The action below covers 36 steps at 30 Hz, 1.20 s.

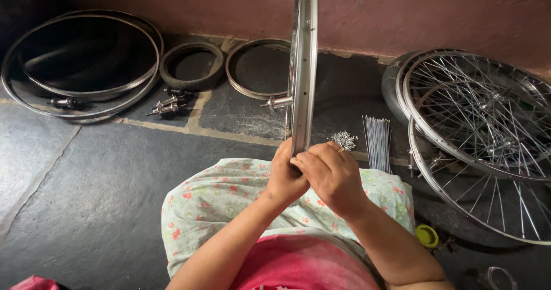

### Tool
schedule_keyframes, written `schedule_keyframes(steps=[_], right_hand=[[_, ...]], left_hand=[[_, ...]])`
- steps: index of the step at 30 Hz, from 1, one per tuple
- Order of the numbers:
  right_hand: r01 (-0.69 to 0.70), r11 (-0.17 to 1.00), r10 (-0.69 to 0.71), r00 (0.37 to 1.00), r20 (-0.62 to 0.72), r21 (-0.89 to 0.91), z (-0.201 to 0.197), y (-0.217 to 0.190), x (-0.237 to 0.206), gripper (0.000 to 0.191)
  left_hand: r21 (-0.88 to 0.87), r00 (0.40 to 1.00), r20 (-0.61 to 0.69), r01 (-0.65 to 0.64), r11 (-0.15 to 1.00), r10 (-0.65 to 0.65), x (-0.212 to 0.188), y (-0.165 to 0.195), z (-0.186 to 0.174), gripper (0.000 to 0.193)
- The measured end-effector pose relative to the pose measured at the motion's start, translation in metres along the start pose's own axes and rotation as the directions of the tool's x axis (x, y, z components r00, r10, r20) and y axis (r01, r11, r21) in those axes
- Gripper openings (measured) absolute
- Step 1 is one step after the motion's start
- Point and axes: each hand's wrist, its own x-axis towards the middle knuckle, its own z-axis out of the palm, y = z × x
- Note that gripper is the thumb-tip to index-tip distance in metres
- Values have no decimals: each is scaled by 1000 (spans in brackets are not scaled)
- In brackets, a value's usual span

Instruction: The person laces a bicycle wheel by inserting spokes through the rim and hub, then secures them with nipples. The person works methodically, rotating the wheel to access different spoke holes and tightening each spoke in sequence.

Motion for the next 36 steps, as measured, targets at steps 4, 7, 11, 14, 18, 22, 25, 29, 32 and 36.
schedule_keyframes(steps=[4, 7, 11, 14, 18, 22, 25, 29, 32, 36], right_hand=[[-121, 991, 124, 991, -54, 60, 8, -1, -2, 24], [-154, 964, 168, 985, -45, 216, 6, 4, -11, 55], [-104, 959, 114, 993, -23, 265, 11, 12, -21, 31], [-70, 980, 90, 991, -101, 186, 18, 15, -22, 30], [-131, 950, 180, 971, -155, 283, 23, 11, -23, 39], [-158, 941, 175, 984, -31, 298, 21, 12, -27, 32], [-69, 978, 97, 986, -136, 198, 25, 13, -28, 31], [-137, 952, 182, 972, -147, 272, 26, 12, -27, 36], [-137, 946, 163, 984, -68, 294, 21, 11, -27, 39], [-79, 974, 105, 988, -115, 213, 25, 12, -26, 30]], left_hand=[[2, 1000, 27, 2, 1000, -2, 0, -2, -2, 24], [-7, 999, 39, 13, 1000, -13, 0, -2, -4, 30], [-17, 999, 40, 9, 1000, -9, -1, 1, -4, 25], [-23, 999, 44, 18, 1000, -17, -2, 1, -3, 22], [-36, 999, -4, -45, 998, 45, -2, 0, -5, 34], [-48, 998, 54, -19, 999, 21, -5, -1, -6, 26], [-33, 998, 57, 8, 999, -6, -7, -2, -5, 23], [-31, 999, 29, -21, 999, 21, -7, -6, -5, 31], [-46, 995, 19, -101, 994, 102, -7, -8, -5, 28], [-21, 999, 46, -6, 1000, 7, -9, -7, -4, 25]])
